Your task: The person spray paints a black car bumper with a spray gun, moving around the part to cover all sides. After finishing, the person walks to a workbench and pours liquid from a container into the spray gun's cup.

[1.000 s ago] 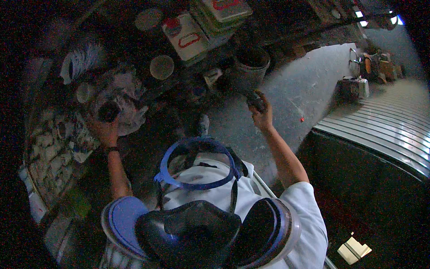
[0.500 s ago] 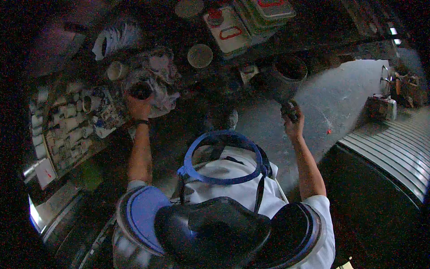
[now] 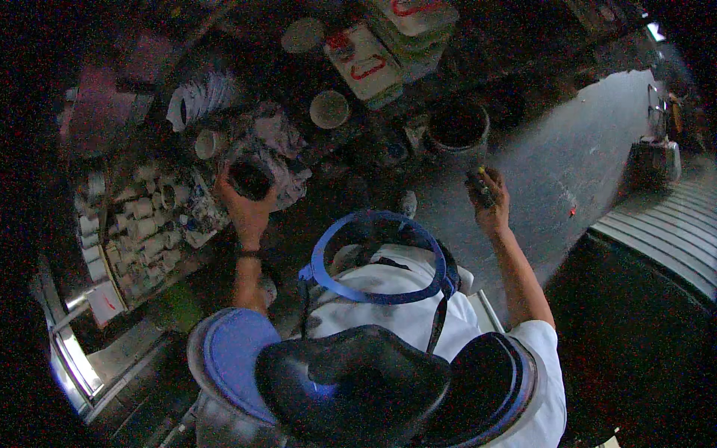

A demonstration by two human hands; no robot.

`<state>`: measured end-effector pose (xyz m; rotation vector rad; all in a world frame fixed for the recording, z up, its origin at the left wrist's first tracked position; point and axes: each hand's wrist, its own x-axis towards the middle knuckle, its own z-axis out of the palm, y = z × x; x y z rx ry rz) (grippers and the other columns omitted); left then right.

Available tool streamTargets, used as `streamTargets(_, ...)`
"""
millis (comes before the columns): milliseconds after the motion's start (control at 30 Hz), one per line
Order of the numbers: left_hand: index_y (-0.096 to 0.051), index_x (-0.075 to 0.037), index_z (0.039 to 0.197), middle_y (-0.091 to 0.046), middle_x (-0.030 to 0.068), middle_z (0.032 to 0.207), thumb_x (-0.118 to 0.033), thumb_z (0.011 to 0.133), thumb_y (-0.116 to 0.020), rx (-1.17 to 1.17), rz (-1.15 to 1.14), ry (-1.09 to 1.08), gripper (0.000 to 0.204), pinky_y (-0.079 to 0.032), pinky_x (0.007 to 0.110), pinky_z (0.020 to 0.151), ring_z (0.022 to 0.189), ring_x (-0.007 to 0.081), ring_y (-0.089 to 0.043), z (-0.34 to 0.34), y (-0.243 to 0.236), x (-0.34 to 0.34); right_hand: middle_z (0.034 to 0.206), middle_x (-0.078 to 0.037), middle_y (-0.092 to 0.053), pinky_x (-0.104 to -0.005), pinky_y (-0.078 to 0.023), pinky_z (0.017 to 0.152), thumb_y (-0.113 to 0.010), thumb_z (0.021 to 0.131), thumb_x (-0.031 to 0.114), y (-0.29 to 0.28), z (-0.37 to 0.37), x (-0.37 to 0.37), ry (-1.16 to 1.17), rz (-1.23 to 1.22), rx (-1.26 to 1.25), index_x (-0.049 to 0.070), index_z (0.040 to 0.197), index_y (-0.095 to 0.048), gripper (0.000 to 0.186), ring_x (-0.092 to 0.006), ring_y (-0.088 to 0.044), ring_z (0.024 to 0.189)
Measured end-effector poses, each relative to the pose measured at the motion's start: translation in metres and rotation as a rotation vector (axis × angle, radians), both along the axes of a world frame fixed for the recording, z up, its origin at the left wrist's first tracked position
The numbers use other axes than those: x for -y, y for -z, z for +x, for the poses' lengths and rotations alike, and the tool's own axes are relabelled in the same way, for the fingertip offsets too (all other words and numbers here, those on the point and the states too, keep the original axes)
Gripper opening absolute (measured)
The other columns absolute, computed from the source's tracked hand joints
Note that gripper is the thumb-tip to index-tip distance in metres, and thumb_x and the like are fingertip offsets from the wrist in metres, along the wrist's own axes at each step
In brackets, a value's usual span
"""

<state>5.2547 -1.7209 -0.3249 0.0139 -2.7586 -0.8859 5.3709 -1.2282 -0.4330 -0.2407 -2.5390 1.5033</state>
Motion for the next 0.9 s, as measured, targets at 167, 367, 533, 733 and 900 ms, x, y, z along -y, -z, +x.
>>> streamTargets(167,-0.023,-0.006,0.155,-0.045,0.0267,0.143,-0.031,0.064,-0.089,0.187,-0.124,0.491,0.116,-0.039,0.052,0.109,0.128,0.0430,-0.048,-0.013,-0.080,-0.080,0.102,-0.013,-0.071,-0.0342,-0.054,0.074,-0.068,0.088,0.006,-0.025,0.000,0.005,-0.077,-0.265,0.331,0.011,0.126,-0.066,0.038,-0.0250,-0.069,0.084)
streamTargets(367,-0.020,-0.009,0.158,-0.053,0.0266,0.132,-0.035,0.061,-0.089,0.228,-0.412,0.928,0.121,-0.046,0.050,0.103,0.120,0.0452,-0.053,-0.063,-0.151,-0.163,0.097,-0.020,-0.072,-0.0376,-0.055,0.071,-0.073,0.080,0.004,-0.065,-0.017,0.009,-0.287,0.180,0.220,0.009,0.132,-0.065,0.052,-0.0333,-0.070,0.078)
streamTargets(533,-0.032,-0.004,0.153,-0.055,0.0261,0.135,-0.039,0.067,-0.085,0.097,-0.158,1.281,0.106,-0.046,0.047,0.103,0.122,0.0424,-0.056,-0.089,-0.162,-0.214,0.102,-0.022,-0.072,-0.0405,-0.056,0.075,-0.075,0.078,0.004,-0.079,-0.018,0.014,-0.292,0.252,0.077,0.009,0.131,-0.065,0.054,-0.0376,-0.071,0.085)
streamTargets(733,-0.050,-0.003,0.143,-0.055,0.0241,0.139,-0.043,0.085,-0.073,0.003,-0.100,1.078,0.074,-0.044,0.045,0.106,0.125,0.0412,-0.056,-0.078,-0.116,-0.251,0.099,-0.021,-0.071,-0.0498,-0.054,0.078,-0.074,0.078,0.022,-0.086,0.002,0.032,-0.054,0.160,0.141,0.018,0.141,-0.056,0.066,-0.0431,-0.067,0.091)
streamTargets(900,-0.059,-0.002,0.134,-0.060,0.0239,0.130,-0.038,0.088,-0.068,0.005,0.123,0.786,0.059,-0.046,0.046,0.103,0.121,0.0422,-0.058,-0.067,-0.086,-0.280,0.104,-0.020,-0.072,-0.0471,-0.054,0.084,-0.072,0.079,0.019,-0.105,0.005,0.044,0.059,0.260,0.305,0.017,0.140,-0.057,0.063,-0.0401,-0.067,0.098)
